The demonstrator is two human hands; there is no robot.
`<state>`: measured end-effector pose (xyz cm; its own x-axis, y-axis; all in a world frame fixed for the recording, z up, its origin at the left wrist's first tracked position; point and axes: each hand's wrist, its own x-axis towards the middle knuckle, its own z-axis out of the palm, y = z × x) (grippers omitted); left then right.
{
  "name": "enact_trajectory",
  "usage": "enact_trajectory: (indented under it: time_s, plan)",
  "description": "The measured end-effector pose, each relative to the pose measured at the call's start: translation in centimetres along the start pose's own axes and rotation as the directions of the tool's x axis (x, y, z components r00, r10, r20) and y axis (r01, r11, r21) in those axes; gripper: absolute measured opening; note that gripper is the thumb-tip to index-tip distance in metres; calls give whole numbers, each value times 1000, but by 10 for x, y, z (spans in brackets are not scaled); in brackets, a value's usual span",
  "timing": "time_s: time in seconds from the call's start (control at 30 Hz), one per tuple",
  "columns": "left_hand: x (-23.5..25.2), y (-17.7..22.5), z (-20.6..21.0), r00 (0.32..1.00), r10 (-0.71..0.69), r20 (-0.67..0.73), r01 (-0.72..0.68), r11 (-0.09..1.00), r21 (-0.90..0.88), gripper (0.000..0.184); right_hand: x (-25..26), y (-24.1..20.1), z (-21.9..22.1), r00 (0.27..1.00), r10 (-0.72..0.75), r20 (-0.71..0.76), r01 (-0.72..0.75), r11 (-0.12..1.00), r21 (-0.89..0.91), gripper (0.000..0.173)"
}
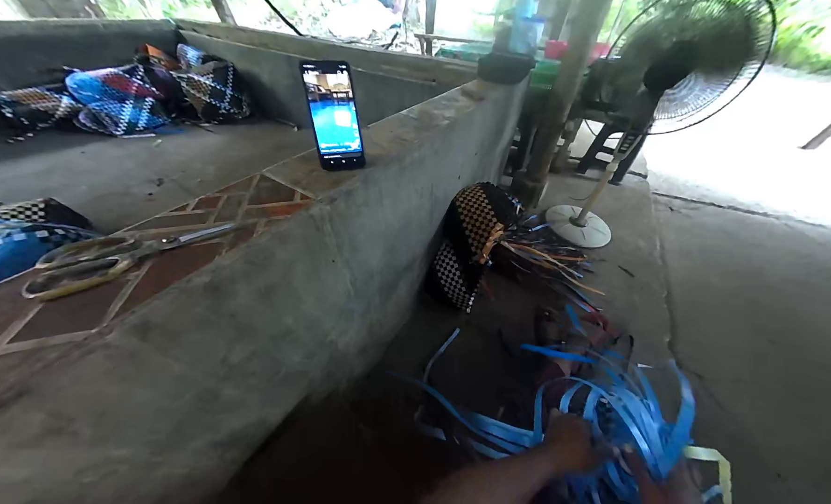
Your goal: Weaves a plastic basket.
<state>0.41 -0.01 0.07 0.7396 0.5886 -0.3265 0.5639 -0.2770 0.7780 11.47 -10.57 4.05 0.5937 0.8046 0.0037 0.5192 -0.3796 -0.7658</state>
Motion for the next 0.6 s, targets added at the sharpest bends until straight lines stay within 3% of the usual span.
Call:
enact_trajectory:
  time_s: [0.07, 0.1, 0.13, 0.2, 0.23, 0.3, 0.37, 0.43, 0.5, 0.53, 0.57, 0.6]
  plan:
    - [-1, 0, -1, 999, -42, 6, 42, 997, -72, 53, -10, -13, -7, 952, -231, -200, 195, 963, -186, 88]
    - [0, -1, -2, 999, -38, -6, 38, 994, -101, 51, -15, -16, -8, 851, -442, -284, 356, 882, -307, 88]
    - [-1, -4, -1, 999, -13, -50, 7, 993, -118, 48, -22, -19, -7, 699, -649, -301, 510, 747, -426, 79]
    - [-4, -12, 6, 984, 50, -174, -72, 990, -123, 41, -42, -30, -7, 458, -873, -170, 735, 479, -480, 45]
    - [-14, -6, -1, 990, 26, -137, -45, 990, -134, 42, -49, -34, -7, 389, -919, -67, 818, 378, -433, 33]
    - [-31, 3, -19, 997, 5, -83, -18, 986, -164, 43, -49, -31, -6, 310, -943, 122, 903, 252, -349, 34]
    - [-28, 9, -28, 999, -36, -36, 30, 988, -152, 39, -41, -23, -10, 391, -891, 232, 873, 279, -400, 43]
    - [-14, -1, -16, 998, -12, -58, 5, 993, -116, 40, -27, -18, -13, 552, -787, 276, 776, 364, -516, 58]
    - [-5, -7, -8, 1000, -26, -8, 26, 997, -75, 43, -9, -22, -13, 706, -639, 307, 670, 459, -583, 61]
    - [-4, -7, -8, 1000, -12, -16, 10, 995, -101, 44, -7, -29, -13, 725, -618, 303, 650, 470, -597, 57]
    - [-7, -5, -11, 999, 4, -39, -9, 989, -147, 44, -12, -37, -12, 688, -667, 285, 677, 448, -584, 52]
    - [-13, -1, -17, 998, 5, -56, -16, 980, -199, 42, -24, -47, -10, 599, -754, 269, 742, 397, -540, 44]
